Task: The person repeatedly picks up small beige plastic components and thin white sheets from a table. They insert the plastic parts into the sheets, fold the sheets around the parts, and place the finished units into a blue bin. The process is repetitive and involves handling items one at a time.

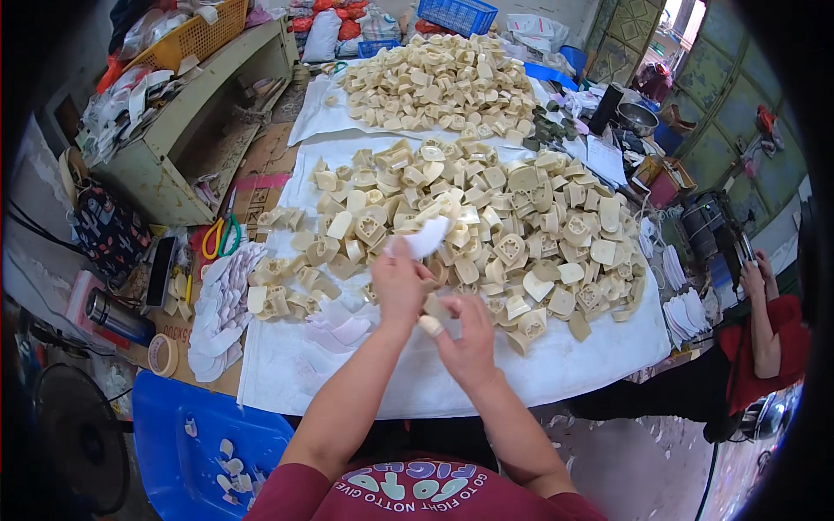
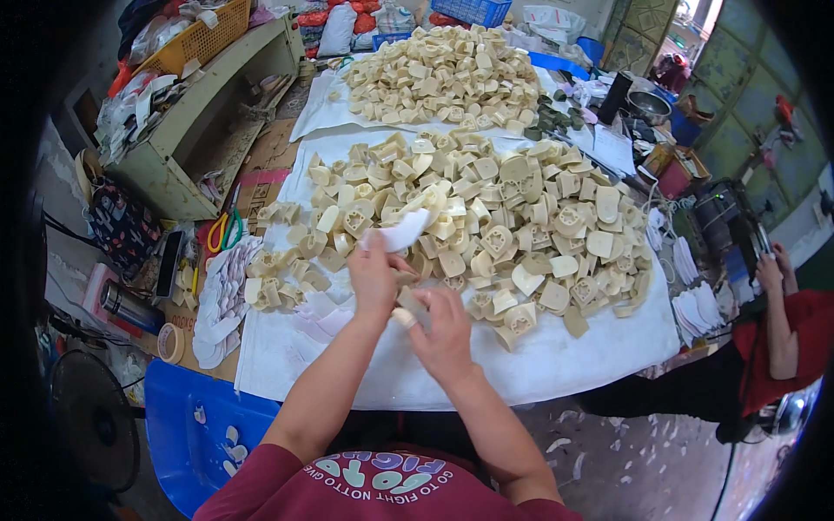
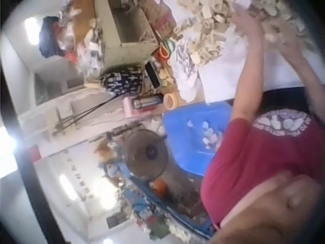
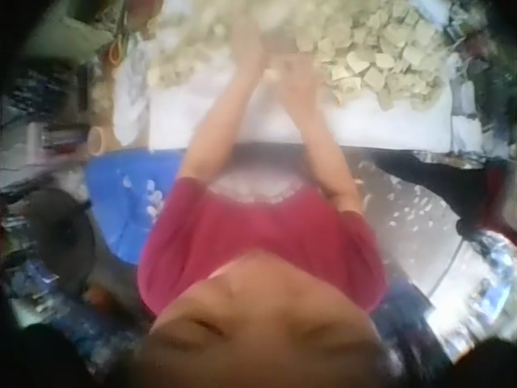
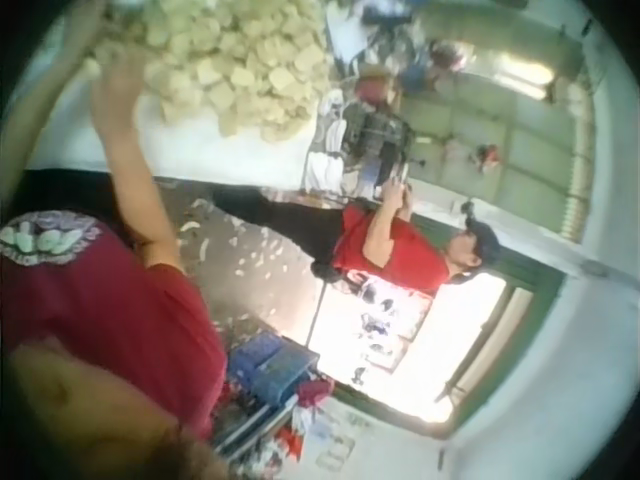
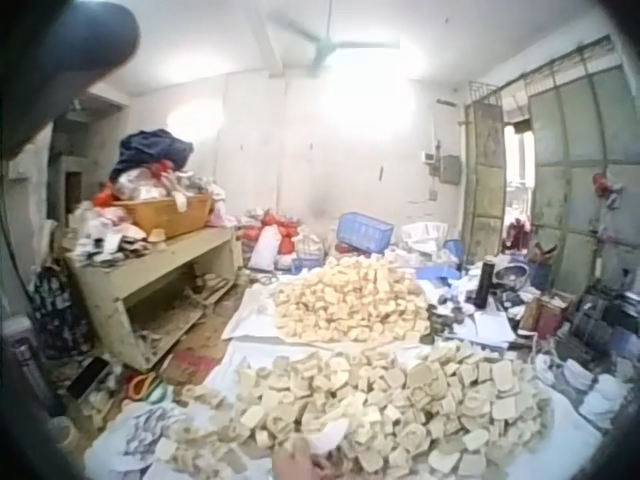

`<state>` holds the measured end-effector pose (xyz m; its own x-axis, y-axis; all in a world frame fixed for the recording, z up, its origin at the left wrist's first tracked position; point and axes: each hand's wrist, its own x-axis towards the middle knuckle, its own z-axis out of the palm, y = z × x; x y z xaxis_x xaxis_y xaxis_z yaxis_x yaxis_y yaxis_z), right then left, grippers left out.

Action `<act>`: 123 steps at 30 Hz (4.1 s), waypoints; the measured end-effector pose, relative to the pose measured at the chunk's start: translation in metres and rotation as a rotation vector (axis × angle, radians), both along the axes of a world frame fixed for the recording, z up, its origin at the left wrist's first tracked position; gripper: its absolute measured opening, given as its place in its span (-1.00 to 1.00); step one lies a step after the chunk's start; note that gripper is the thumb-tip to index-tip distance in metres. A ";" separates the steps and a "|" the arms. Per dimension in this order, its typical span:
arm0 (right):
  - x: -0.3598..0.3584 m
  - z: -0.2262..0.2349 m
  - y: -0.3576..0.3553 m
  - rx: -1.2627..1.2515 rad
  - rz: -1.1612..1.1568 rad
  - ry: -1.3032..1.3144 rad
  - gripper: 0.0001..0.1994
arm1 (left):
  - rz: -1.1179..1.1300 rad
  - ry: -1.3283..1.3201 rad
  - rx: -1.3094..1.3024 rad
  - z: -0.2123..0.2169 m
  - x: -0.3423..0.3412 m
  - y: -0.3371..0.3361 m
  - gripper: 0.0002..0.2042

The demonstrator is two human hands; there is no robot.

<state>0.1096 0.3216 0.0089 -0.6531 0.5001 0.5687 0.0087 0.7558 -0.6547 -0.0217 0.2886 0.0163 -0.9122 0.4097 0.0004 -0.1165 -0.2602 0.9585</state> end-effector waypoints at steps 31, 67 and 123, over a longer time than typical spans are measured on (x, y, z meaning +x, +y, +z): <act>0.011 0.086 -0.048 0.104 0.391 0.171 -0.65 | -0.293 -0.414 0.413 0.075 0.050 -0.146 -0.66; 0.009 0.103 -0.032 0.498 0.291 -0.306 -0.72 | -0.411 -0.097 -0.180 0.059 0.048 -0.148 -0.76; 0.032 0.075 -0.041 -1.246 0.568 0.175 -0.76 | -0.283 0.942 0.064 0.064 0.038 -0.157 -0.68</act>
<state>0.1416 0.2806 0.0842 -0.9038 0.4260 0.0415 -0.2523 -0.4520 -0.8556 0.0165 0.1318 0.0802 -0.3958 0.5866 0.7066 0.6218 -0.3951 0.6762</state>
